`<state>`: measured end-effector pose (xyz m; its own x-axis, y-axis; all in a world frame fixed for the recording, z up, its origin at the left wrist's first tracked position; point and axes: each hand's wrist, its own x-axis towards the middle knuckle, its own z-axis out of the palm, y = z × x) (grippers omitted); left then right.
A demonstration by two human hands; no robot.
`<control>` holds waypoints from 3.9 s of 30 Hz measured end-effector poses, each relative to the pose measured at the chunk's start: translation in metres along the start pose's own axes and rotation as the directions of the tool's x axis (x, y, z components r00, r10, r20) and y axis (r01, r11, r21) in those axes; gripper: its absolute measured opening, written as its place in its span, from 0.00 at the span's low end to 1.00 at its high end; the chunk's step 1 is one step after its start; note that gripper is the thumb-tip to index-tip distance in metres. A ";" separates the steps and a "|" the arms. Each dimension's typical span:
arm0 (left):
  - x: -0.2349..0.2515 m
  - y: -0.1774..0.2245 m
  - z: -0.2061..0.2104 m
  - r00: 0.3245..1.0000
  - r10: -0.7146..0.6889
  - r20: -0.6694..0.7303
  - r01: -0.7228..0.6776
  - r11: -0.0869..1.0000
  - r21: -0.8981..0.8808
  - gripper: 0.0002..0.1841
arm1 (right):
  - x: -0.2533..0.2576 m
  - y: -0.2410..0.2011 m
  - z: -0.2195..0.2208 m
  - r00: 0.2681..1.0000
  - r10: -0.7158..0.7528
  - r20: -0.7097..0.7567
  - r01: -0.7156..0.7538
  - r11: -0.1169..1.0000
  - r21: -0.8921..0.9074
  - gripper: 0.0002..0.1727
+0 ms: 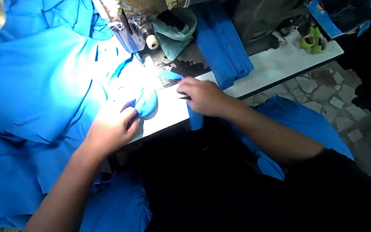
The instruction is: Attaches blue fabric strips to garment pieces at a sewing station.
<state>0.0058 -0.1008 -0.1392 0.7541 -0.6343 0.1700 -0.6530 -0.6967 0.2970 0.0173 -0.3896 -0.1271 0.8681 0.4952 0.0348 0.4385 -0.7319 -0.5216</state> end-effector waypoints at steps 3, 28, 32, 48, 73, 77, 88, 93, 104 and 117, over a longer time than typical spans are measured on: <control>0.010 0.017 -0.037 0.999 -0.013 -0.039 0.012 1.000 -0.025 0.17 | 0.040 -0.022 0.003 0.987 -0.130 -0.090 0.146 0.969 0.198 0.22; 0.045 0.017 -0.021 0.970 0.024 0.244 0.017 0.986 -0.167 0.18 | -0.035 -0.032 0.075 0.916 -0.254 -0.309 0.289 0.955 0.072 0.04; 0.046 -0.007 -0.012 0.969 -0.030 0.245 -0.033 0.967 0.252 0.20 | -0.033 -0.039 0.078 0.930 -0.227 -0.288 0.257 0.964 0.069 0.03; 0.075 -0.021 -0.007 0.971 -0.213 0.112 0.186 0.960 0.211 0.29 | -0.033 -0.047 0.079 0.938 -0.268 -0.218 0.274 0.962 -0.004 0.02; 0.037 0.016 0.037 0.929 -0.256 -0.268 0.212 0.960 -0.182 0.21 | -0.055 -0.054 0.029 0.932 -0.036 -0.361 0.180 0.911 0.372 0.10; 0.054 0.014 0.017 0.952 -0.230 -0.204 0.219 0.973 -0.074 0.22 | -0.055 -0.079 0.029 0.955 -0.148 -0.257 0.263 0.824 0.502 0.08; 0.075 -0.011 0.020 0.989 0.039 -0.143 -0.010 0.980 0.197 0.19 | -0.059 -0.084 0.018 0.931 -0.287 -0.224 0.360 0.633 0.685 0.07; 0.074 -0.001 0.020 0.991 -0.014 -0.132 0.038 0.982 0.183 0.19 | -0.060 -0.082 0.019 0.933 -0.270 -0.236 0.353 0.574 0.739 0.07; 0.063 0.017 0.023 0.992 -0.096 -0.085 0.106 0.986 0.126 0.20 | -0.060 -0.078 0.022 0.937 -0.281 -0.209 0.331 0.517 0.790 0.08; 0.023 0.036 0.017 0.806 -0.329 -0.492 0.094 0.892 -0.442 0.08 | -0.017 -0.033 0.048 0.964 -0.267 0.007 0.267 0.962 -0.046 0.09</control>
<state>-0.0014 -0.1461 -0.1402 0.8571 -0.1168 0.5018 -0.4803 -0.5332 0.6964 -0.0230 -0.3515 -0.1514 0.7176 0.6761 0.1672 0.6648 -0.5935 -0.4537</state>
